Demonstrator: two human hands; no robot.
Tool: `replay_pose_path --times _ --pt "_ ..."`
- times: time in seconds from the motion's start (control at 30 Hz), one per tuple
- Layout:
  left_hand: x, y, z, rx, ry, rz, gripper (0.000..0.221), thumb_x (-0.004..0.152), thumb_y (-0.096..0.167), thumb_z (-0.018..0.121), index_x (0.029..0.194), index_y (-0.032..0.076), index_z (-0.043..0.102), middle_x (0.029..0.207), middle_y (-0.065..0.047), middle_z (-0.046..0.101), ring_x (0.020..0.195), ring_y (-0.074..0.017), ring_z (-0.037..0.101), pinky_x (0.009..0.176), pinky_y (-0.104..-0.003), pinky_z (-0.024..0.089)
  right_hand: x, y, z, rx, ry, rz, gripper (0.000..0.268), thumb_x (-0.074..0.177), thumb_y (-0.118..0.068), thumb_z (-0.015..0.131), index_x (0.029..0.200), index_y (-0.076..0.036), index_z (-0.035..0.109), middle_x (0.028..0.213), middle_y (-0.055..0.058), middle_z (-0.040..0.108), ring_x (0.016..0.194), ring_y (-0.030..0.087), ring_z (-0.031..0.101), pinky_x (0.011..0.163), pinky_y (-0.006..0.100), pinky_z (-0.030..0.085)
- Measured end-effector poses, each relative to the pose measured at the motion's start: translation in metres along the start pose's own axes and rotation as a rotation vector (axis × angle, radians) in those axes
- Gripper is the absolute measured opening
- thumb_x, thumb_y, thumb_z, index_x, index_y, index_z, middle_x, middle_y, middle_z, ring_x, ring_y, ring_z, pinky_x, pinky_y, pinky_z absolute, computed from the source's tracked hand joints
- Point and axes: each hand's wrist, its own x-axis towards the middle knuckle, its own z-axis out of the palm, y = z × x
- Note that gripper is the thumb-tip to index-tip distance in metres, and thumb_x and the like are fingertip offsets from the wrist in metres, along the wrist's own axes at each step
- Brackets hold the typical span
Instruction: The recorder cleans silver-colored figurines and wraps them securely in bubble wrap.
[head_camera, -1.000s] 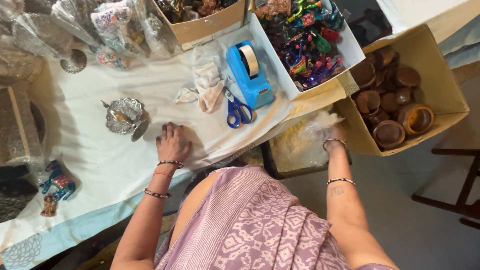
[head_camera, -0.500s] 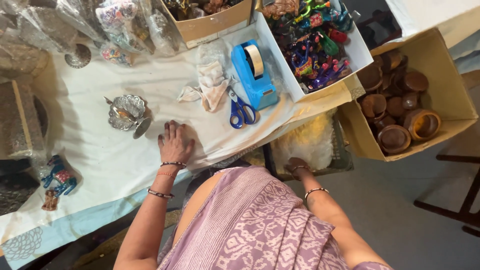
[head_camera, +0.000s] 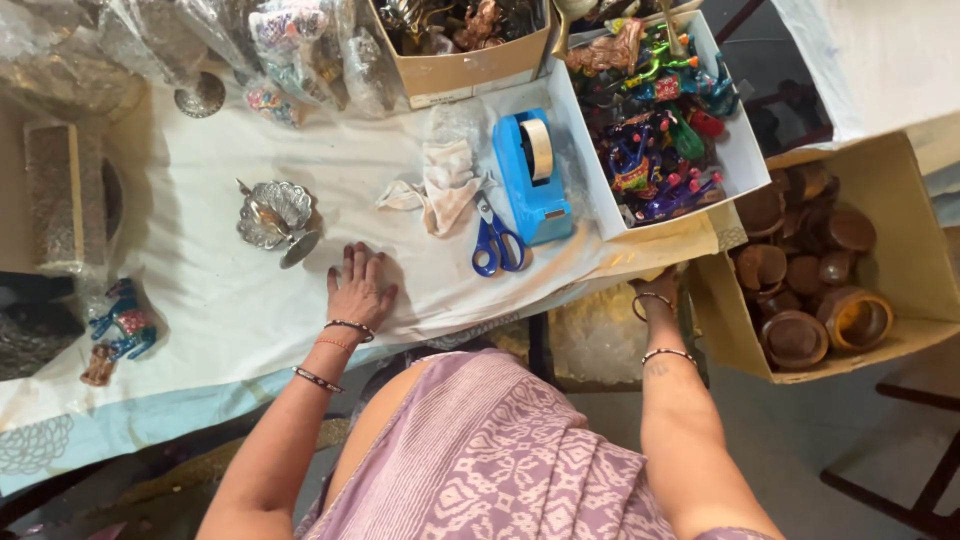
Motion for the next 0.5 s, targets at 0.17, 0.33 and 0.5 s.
replay_pose_path --times 0.17,0.33,0.5 --pt "0.002 0.000 0.003 0.015 -0.011 -0.004 0.072 0.091 0.046 0.061 0.152 0.016 0.037 0.167 -0.017 0.021 0.156 -0.0348 0.014 0.118 -0.064 0.019 -0.008 0.033 0.056 -0.338 -0.190 -0.496 0.062 0.092 -0.047 0.062 0.143 -0.012 0.053 0.148 0.014 0.053 0.135 0.034 0.051 0.108 0.047 0.044" --pt "0.002 0.000 0.007 -0.006 0.013 0.001 0.070 0.092 0.045 0.059 0.152 0.016 0.038 0.167 -0.017 0.021 0.156 -0.0346 0.014 0.118 -0.065 0.018 -0.090 -0.070 0.027 -0.384 -0.420 -0.202 0.059 0.088 -0.059 0.059 0.134 -0.021 0.063 0.138 0.007 0.063 0.127 0.028 0.059 0.100 0.043 0.052" --pt "0.002 0.004 0.002 -0.029 -0.008 -0.031 0.070 0.089 0.043 0.062 0.150 0.015 0.040 0.166 -0.016 0.023 0.156 -0.0353 0.015 0.118 -0.065 0.019 -0.139 -0.098 -0.022 -0.279 -0.452 -0.039 0.043 0.092 -0.048 0.059 0.122 -0.021 0.072 0.127 0.010 0.070 0.117 0.036 0.065 0.093 0.049 0.055"
